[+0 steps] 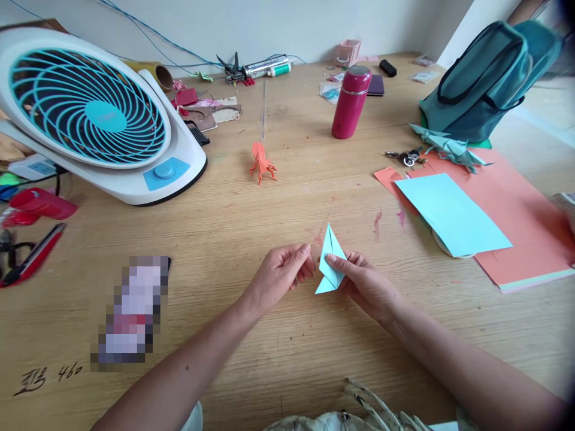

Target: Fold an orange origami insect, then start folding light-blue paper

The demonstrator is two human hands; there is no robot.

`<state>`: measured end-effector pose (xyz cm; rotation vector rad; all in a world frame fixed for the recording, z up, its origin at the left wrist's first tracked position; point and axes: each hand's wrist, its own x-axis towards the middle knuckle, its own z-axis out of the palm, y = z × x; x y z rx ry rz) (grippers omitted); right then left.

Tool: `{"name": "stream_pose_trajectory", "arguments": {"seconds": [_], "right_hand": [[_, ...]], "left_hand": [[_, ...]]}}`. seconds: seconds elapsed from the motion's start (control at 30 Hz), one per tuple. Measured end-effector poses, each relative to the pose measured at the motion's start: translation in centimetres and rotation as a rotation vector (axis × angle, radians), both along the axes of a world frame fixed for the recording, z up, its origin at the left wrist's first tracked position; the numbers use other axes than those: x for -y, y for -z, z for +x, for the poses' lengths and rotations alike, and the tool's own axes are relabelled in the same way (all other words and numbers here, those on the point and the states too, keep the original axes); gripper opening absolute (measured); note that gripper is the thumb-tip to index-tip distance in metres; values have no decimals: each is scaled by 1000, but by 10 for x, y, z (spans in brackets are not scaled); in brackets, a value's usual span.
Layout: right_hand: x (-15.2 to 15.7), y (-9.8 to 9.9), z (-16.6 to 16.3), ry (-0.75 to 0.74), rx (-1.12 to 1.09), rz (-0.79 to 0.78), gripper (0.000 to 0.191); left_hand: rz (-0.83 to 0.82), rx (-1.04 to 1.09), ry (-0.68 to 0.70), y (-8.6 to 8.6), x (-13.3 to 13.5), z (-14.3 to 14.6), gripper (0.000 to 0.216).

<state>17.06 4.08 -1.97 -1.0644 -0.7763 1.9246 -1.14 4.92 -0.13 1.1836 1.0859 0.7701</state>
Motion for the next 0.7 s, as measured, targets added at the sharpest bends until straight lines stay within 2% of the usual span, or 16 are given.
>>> {"name": "stream_pose_trajectory", "arguments": {"seconds": [0.23, 0.5, 0.7], "right_hand": [[0, 3, -1, -8, -149, -45, 32], [4, 6, -5, 82, -11, 34, 37], [7, 8, -6, 89, 60, 141, 38]], "left_hand": [[48, -44, 106, -10, 4, 4, 44], [214, -256, 94, -7, 7, 3, 30], [330, -345, 97, -9, 7, 2, 30]]}}
